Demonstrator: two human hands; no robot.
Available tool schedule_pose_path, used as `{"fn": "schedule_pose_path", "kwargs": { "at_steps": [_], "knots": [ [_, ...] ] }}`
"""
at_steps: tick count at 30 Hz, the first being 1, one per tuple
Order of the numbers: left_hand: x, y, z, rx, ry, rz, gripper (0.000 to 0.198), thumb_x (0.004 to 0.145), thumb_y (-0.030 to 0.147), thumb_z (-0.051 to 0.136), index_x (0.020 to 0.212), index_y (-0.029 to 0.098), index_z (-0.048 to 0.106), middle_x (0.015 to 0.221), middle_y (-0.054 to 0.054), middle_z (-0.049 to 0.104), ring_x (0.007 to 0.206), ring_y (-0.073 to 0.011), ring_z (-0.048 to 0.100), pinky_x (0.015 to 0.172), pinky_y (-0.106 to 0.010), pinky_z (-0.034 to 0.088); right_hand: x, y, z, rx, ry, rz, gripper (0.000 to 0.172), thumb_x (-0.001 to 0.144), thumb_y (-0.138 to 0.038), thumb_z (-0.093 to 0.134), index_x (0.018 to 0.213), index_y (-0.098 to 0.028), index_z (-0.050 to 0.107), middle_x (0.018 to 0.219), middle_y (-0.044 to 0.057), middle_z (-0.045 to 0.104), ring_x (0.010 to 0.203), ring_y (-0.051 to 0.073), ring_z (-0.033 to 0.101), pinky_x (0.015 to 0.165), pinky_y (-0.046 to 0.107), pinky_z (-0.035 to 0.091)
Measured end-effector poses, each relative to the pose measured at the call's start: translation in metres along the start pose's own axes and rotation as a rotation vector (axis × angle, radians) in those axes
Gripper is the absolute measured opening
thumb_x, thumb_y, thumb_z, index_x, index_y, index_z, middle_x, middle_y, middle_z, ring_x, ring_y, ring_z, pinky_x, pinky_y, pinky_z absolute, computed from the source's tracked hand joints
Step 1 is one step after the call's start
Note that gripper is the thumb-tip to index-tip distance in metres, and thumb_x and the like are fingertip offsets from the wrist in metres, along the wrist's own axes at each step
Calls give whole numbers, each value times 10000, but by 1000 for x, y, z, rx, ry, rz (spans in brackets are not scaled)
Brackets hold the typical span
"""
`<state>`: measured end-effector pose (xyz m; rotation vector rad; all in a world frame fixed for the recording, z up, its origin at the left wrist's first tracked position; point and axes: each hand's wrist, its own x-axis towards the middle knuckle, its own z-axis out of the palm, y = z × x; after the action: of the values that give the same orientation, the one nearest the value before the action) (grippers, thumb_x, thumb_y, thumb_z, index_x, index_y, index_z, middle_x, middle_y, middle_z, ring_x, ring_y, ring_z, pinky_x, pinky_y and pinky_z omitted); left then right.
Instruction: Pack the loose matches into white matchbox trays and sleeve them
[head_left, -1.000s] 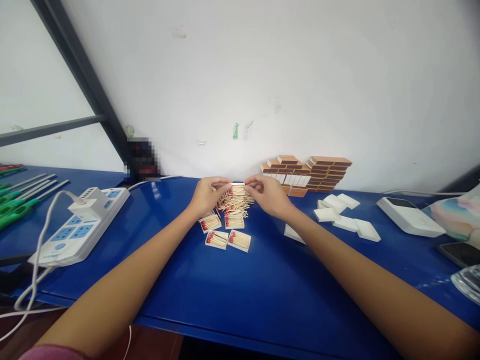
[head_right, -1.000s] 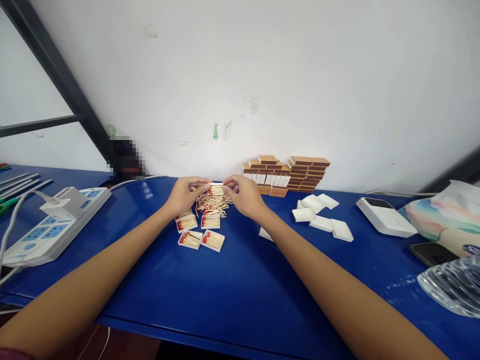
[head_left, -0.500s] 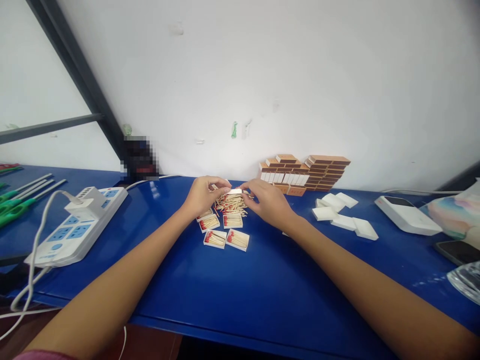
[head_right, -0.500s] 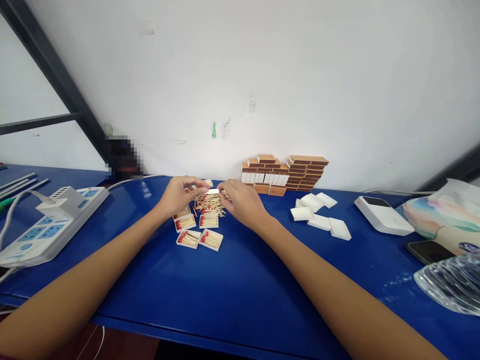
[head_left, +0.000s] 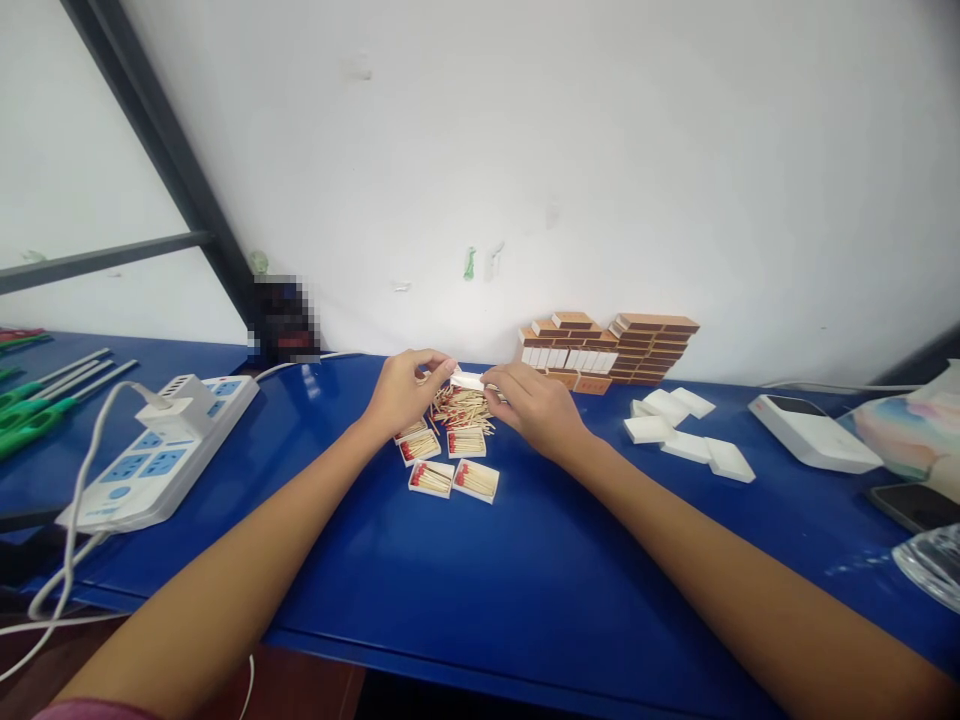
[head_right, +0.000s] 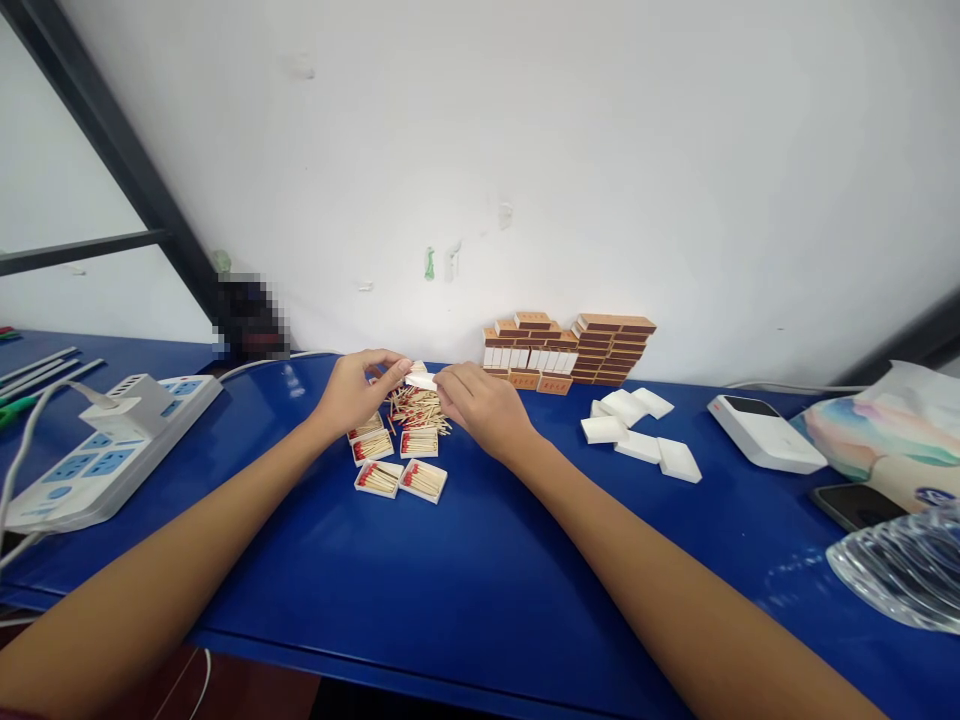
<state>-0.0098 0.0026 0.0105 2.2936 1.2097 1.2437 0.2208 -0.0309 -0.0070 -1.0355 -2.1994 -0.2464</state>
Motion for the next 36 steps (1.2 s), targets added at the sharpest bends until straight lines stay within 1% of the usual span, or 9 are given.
{"fn": "schedule_pose_path", "kwargs": {
  "at_steps": [5, 11, 14, 16, 19, 23, 27, 32, 36],
  "knots": [
    [0, -2, -4, 74, 7, 38, 292, 1006, 433, 597, 971, 224, 797, 933, -31, 803, 877, -217, 696, 797, -344, 511, 2, -4, -15, 14, 54, 40, 238, 1018, -241, 479, 1085, -216, 706, 1078, 116, 763, 992, 260, 697, 876, 402, 526],
    [-1, -5, -6, 276, -22, 155, 236, 1003, 334, 583, 1013, 218, 788, 971, -55, 800, 929, -245, 678, 829, -378, 515, -22, 22, -72, 266, 223, 539, 171, 839, -357, 720, 965, -241, 721, 713, 21, 661, 663, 200, 624, 674, 354, 509],
    [-3, -5, -5, 306, -36, 207, 228, 997, 302, 575, 1021, 211, 782, 1006, -64, 799, 956, -246, 679, 840, -377, 519, -48, 55, -105, 484, 82, 858, 231, 738, -431, 795, 868, -255, 723, 723, 28, 669, 612, 172, 569, 570, 321, 446],
    [-3, -4, -5, 302, -28, 220, 223, 990, 295, 577, 1021, 207, 780, 995, -67, 798, 956, -243, 682, 841, -374, 521, -65, 76, -125, 529, 6, 957, 246, 737, -483, 761, 830, -257, 730, 607, 9, 586, 500, 139, 442, 476, 306, 335],
    [-2, -1, -8, 275, -12, 200, 197, 959, 291, 608, 993, 203, 781, 919, -56, 794, 907, -230, 679, 803, -354, 520, -81, 97, -144, 495, -179, 1012, 198, 759, -448, 726, 777, -252, 751, 683, 50, 654, 526, 128, 459, 497, 320, 323],
    [-1, 9, -15, 222, -88, 155, 175, 903, 313, 664, 922, 206, 801, 803, -33, 769, 772, -188, 652, 697, -301, 485, -79, 93, -144, 116, -182, 942, 233, 768, -428, 746, 877, -222, 760, 863, 83, 744, 700, 213, 599, 638, 365, 431],
    [-2, 19, -21, 51, -281, 24, 218, 839, 388, 734, 876, 186, 810, 591, 9, 619, 530, -112, 489, 532, -251, 382, -63, 43, -115, 75, -34, 701, 194, 843, -405, 680, 903, -229, 733, 852, 55, 720, 655, 190, 559, 627, 347, 432],
    [-2, 20, -21, 32, -303, 1, 235, 834, 387, 729, 867, 166, 805, 564, 23, 564, 502, -89, 428, 502, -231, 326, -49, -41, -71, 262, -252, 270, 226, 880, -422, 719, 968, -214, 729, 964, 65, 697, 859, 216, 607, 782, 360, 488],
    [-2, 18, -19, 72, -278, 27, 214, 844, 357, 710, 867, 166, 802, 577, 18, 594, 514, -94, 453, 514, -228, 328, -46, -70, -50, 164, -384, 189, 272, 844, -407, 776, 968, -177, 700, 963, 97, 678, 961, 276, 587, 830, 408, 486]
  ]
}}
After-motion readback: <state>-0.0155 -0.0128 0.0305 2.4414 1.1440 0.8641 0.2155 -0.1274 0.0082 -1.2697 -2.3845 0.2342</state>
